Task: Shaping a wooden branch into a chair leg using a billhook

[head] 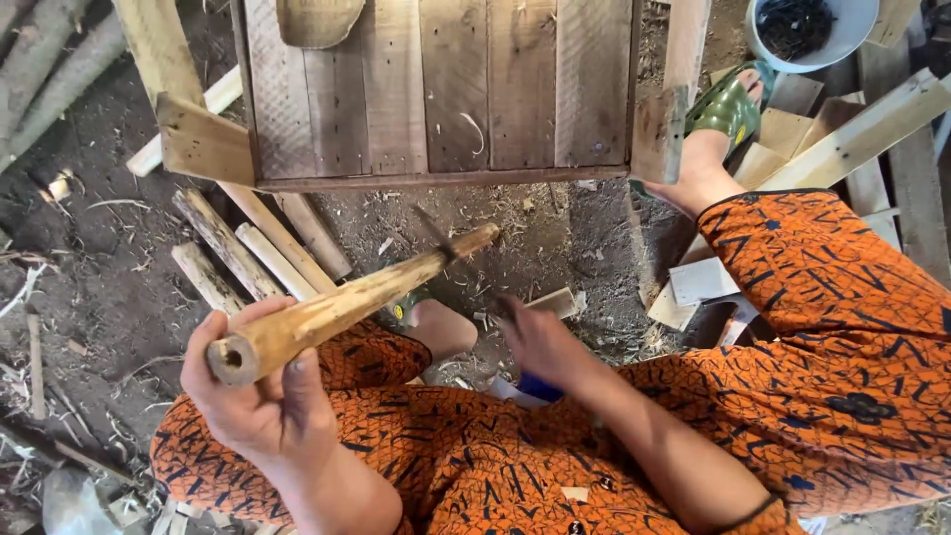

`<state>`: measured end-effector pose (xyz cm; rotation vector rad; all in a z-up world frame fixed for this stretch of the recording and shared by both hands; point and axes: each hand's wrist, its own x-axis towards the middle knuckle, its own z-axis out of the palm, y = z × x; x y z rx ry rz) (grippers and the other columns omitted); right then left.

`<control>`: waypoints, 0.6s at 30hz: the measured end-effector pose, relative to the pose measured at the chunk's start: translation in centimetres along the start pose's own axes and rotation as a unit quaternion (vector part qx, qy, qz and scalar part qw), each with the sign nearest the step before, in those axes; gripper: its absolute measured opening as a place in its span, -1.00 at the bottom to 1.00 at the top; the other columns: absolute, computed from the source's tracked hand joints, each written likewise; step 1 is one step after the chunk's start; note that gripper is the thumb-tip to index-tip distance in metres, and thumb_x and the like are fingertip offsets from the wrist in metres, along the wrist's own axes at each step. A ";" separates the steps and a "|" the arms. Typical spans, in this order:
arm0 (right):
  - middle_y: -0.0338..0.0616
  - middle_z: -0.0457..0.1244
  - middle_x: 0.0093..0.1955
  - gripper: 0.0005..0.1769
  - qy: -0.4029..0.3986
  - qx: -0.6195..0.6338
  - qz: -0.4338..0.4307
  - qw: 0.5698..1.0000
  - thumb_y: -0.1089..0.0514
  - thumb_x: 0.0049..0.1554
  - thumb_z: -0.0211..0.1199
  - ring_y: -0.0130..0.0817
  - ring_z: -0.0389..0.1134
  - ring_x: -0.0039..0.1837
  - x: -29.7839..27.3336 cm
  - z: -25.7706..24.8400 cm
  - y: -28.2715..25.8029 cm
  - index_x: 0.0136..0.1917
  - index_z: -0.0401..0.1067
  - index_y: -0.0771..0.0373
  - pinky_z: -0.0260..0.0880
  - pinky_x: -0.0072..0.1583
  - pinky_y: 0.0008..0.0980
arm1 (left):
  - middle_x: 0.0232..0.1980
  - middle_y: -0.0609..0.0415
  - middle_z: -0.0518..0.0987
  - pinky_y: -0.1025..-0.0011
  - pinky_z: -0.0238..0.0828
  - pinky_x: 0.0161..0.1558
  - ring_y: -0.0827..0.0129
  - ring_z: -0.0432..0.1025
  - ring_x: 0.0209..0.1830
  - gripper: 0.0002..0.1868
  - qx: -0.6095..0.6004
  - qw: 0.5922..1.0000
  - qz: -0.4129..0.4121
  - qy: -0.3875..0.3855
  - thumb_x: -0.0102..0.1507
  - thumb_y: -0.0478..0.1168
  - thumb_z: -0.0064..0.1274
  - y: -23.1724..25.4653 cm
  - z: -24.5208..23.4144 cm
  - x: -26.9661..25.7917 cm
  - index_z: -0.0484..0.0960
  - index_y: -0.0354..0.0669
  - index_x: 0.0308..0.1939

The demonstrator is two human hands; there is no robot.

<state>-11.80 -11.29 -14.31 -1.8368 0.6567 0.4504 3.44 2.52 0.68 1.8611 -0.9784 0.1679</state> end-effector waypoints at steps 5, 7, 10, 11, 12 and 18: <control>0.07 0.32 -0.21 -0.56 -0.076 0.034 0.004 0.997 0.13 0.16 -0.21 -0.21 0.38 -0.34 -3.7 -2.9 -5.5 0.30 0.07 0.20 0.52 -0.32 -0.31 | 0.03 -0.28 0.46 0.41 0.38 -0.02 0.17 0.43 -0.07 -0.55 0.029 0.997 -0.076 0.004 0.31 -0.29 -0.13 2.0 0.5 0.0 0.09 -0.28 0.23; -0.09 0.28 -0.36 -0.60 -0.071 0.092 -0.041 0.992 0.23 0.05 -0.08 -0.27 0.28 -0.44 -7.2 -3.7 -6.7 0.19 0.16 0.12 0.35 -0.38 -0.30 | 0.05 -0.17 0.47 0.43 0.41 0.03 0.24 0.45 -0.05 -0.54 0.028 0.997 -0.074 -0.001 0.30 -0.26 -0.08 1.5 0.4 -0.4 0.12 -0.20 0.22; -0.19 0.29 -0.46 -0.50 -0.027 0.128 -0.106 0.986 0.33 -0.05 0.03 -0.31 0.23 -0.53 -6.8 -3.2 -6.3 0.18 0.23 0.09 0.23 -0.44 -0.31 | 0.03 -0.10 0.49 0.47 0.41 0.02 0.32 0.45 -0.11 -0.57 0.026 0.997 -0.070 -0.028 0.25 -0.24 -0.04 2.3 -0.3 0.2 0.22 -0.27 0.14; -0.14 0.34 -0.41 -0.41 0.010 0.100 -0.119 0.988 0.33 -0.05 0.00 -0.30 0.28 -0.51 -5.8 -3.0 -5.6 0.28 0.20 0.13 0.28 -0.44 -0.33 | -0.02 -0.15 0.50 0.48 0.37 -0.03 0.32 0.44 -0.19 -0.60 0.018 0.996 -0.076 -0.047 0.22 -0.27 -0.04 2.8 -0.3 0.5 0.27 -0.41 0.07; -0.14 0.34 -0.41 -0.41 0.015 0.096 -0.123 0.988 0.33 -0.05 0.00 -0.30 0.28 -0.51 -3.7 -1.1 -2.6 0.28 0.20 0.13 0.28 -0.44 -0.33 | -0.02 -0.15 0.50 0.48 0.37 -0.03 0.32 0.44 -0.19 -0.60 0.016 0.996 -0.071 -0.043 0.22 -0.27 -0.04 3.0 -0.3 0.5 0.27 -0.41 0.07; -0.16 0.22 -0.40 -0.74 0.060 0.374 0.138 0.915 0.03 0.08 0.12 -0.34 0.19 -0.40 11.8 13.4 20.5 0.01 0.46 0.12 0.19 -0.40 -0.36 | 0.14 -0.10 0.42 0.42 0.22 0.18 0.24 0.35 0.12 -0.55 -0.170 0.971 -0.164 -0.036 0.08 -0.50 -0.19 0.6 1.2 -1.5 0.35 -0.37 0.08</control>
